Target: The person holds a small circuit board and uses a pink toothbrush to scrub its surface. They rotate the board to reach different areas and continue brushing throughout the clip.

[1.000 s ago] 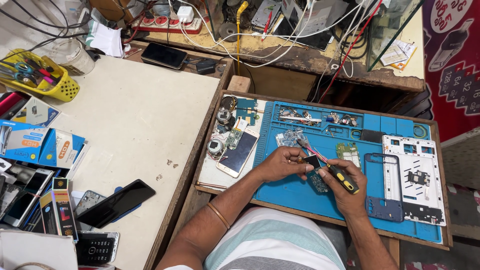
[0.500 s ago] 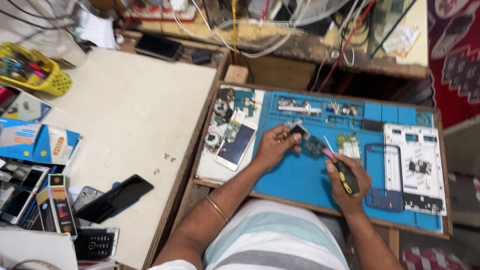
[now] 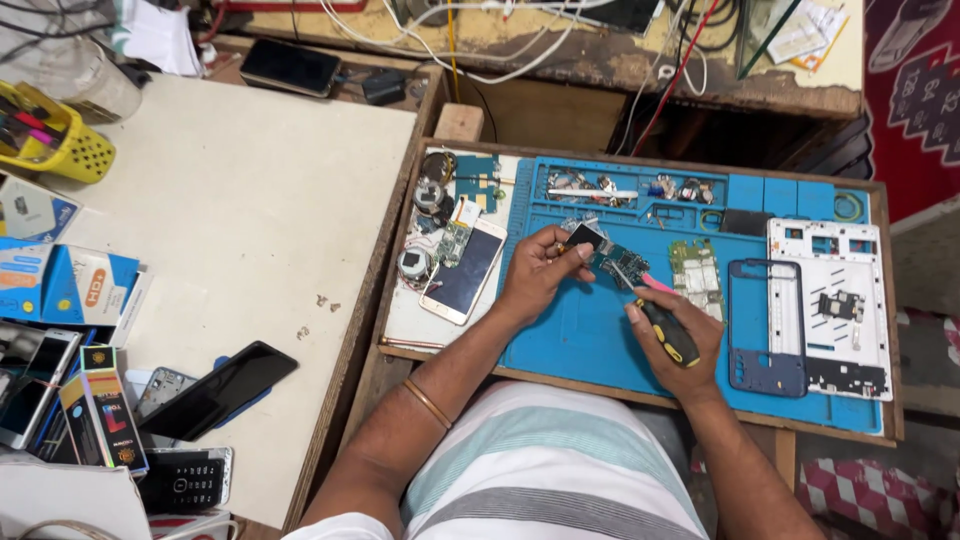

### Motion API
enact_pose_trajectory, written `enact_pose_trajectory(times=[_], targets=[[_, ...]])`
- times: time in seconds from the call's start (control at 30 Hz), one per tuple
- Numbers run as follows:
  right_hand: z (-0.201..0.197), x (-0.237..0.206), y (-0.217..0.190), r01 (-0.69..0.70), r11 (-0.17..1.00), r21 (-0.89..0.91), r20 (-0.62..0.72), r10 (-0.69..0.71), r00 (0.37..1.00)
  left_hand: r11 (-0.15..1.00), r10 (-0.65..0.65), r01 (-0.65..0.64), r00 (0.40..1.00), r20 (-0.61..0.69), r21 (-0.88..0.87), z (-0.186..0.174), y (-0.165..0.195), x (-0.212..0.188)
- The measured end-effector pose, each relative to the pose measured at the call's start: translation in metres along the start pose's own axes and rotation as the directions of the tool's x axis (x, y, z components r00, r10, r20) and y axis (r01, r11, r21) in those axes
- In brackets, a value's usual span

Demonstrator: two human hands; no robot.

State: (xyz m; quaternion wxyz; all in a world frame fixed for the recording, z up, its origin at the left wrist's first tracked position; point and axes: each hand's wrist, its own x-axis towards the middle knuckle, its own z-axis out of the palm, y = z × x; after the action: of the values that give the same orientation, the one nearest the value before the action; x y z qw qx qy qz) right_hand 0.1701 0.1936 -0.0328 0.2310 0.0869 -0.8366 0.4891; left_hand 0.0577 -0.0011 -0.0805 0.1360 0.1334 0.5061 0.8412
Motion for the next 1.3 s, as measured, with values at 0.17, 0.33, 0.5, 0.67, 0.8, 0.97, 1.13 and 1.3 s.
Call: enact_pose_trajectory(times=[0.17, 0.33, 0.5, 0.67, 0.8, 0.97, 1.13, 1.3], targets=[[-0.005, -0.001, -0.008, -0.005, 0.999, 0.037, -0.021, 0.006, 1.0, 1.0, 0.0, 0.0, 1.0, 0.015, -0.004, 0.007, 0.01, -0.004], [-0.004, 0.0, -0.009, 0.014, 0.999, 0.05, 0.001, -0.014, 1.0, 1.0, -0.001, 0.0, 1.0, 0.031, 0.009, 0.007, 0.012, -0.006], [-0.005, -0.001, -0.01, -0.016, 0.997, 0.074, 0.042, 0.013, 0.999, 1.0, 0.008, -0.008, 1.0, 0.002, -0.023, 0.007, 0.012, -0.006], [-0.01, -0.004, -0.004, -0.156, 0.974, 0.163, 0.02, 0.155, 0.988, 0.998, 0.026, -0.027, 1.0, -0.017, -0.062, 0.007, 0.011, -0.005], [-0.015, 0.0, 0.01, -0.181, 0.94, 0.288, -0.047, 0.203, 0.978, 0.998, 0.034, -0.037, 0.998, -0.055, -0.054, 0.007, 0.008, 0.002], [-0.016, 0.001, 0.02, -0.173, 0.929, 0.327, -0.052, 0.201, 0.978, 0.998, 0.039, -0.042, 0.997, -0.068, -0.037, 0.009, 0.001, 0.008], [-0.017, 0.003, 0.019, -0.169, 0.932, 0.321, -0.092, 0.208, 0.974, 0.999, 0.033, -0.037, 0.996, -0.082, -0.04, 0.01, -0.001, 0.009], [-0.019, 0.001, 0.009, -0.037, 0.991, 0.129, -0.1, 0.05, 0.994, 0.999, 0.037, -0.039, 0.997, -0.07, -0.02, 0.011, -0.001, 0.007]])
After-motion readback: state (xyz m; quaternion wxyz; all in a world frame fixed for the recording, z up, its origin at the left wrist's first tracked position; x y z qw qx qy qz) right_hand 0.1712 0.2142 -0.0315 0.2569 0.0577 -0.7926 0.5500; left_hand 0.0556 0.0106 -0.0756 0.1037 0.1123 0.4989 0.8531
